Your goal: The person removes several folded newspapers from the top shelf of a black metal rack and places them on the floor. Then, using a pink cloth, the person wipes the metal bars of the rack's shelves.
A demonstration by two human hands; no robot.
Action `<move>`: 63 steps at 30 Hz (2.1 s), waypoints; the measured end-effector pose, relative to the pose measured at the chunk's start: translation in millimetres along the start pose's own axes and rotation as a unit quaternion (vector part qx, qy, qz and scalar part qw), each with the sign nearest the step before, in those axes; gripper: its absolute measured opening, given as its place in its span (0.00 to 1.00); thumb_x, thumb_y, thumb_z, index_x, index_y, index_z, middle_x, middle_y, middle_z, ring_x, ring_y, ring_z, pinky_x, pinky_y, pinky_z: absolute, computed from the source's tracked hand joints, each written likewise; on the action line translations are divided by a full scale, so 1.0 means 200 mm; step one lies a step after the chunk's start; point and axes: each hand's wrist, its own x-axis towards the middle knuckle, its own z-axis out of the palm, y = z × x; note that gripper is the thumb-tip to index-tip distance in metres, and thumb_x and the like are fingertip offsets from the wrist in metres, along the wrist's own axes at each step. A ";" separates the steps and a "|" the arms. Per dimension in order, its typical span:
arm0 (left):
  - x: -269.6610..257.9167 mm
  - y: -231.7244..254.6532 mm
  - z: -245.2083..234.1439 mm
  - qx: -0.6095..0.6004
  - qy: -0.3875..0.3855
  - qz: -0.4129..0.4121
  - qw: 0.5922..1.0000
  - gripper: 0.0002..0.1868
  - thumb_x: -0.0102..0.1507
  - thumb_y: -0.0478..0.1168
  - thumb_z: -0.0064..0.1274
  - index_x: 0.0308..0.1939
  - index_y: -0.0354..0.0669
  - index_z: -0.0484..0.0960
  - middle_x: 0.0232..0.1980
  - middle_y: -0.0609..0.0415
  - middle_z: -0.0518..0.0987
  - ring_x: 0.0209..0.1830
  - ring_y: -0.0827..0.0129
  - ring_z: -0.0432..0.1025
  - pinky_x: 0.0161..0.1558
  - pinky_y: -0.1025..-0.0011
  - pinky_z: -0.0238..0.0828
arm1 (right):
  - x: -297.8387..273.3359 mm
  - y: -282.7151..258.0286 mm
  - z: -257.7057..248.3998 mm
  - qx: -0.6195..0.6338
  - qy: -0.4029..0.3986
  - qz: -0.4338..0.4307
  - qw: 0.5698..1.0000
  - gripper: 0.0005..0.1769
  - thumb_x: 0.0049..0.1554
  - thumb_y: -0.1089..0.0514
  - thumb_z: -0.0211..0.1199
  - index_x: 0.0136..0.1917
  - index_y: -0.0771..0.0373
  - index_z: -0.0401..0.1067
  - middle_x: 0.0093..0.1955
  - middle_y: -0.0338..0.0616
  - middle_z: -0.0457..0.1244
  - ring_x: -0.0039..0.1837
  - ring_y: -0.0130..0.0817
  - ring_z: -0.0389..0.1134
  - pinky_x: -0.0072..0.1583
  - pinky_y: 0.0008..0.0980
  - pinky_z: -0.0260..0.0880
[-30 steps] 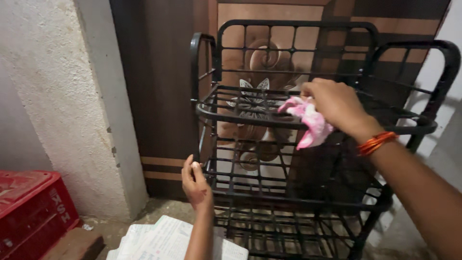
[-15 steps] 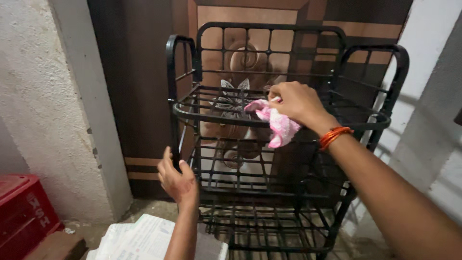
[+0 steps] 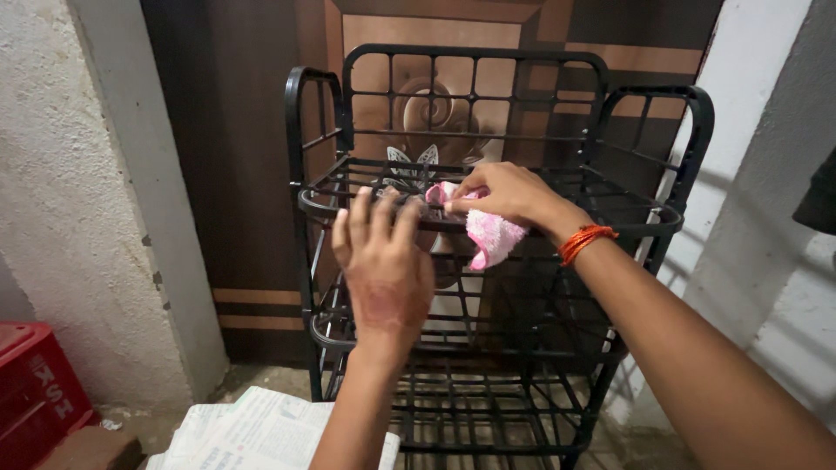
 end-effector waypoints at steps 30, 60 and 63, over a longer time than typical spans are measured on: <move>-0.06 0.02 -0.05 -0.008 -0.041 0.031 0.999 0.29 0.54 0.36 0.54 0.61 0.45 0.73 0.64 0.48 0.70 0.75 0.53 0.56 0.76 0.50 0.38 | -0.11 0.01 -0.02 -0.069 0.107 -0.027 0.992 0.11 0.53 0.52 0.62 0.47 0.52 0.81 0.51 0.42 0.70 0.53 0.46 0.71 0.54 0.45 0.71; -0.08 0.03 -0.04 0.040 -0.047 0.037 0.997 0.33 0.53 0.36 0.55 0.64 0.48 0.69 0.68 0.48 0.67 0.77 0.53 0.54 0.77 0.51 0.36 | -0.21 -0.09 -0.07 -0.055 0.114 -0.002 0.992 0.19 0.49 0.41 0.70 0.40 0.58 0.79 0.46 0.48 0.69 0.51 0.48 0.72 0.52 0.45 0.71; -0.07 0.02 -0.04 0.037 -0.046 0.036 0.998 0.32 0.53 0.36 0.54 0.63 0.49 0.69 0.68 0.49 0.67 0.77 0.54 0.54 0.77 0.51 0.36 | -0.22 -0.02 -0.07 -0.045 0.129 0.020 0.990 0.11 0.49 0.50 0.70 0.42 0.56 0.78 0.48 0.47 0.69 0.54 0.48 0.72 0.56 0.46 0.70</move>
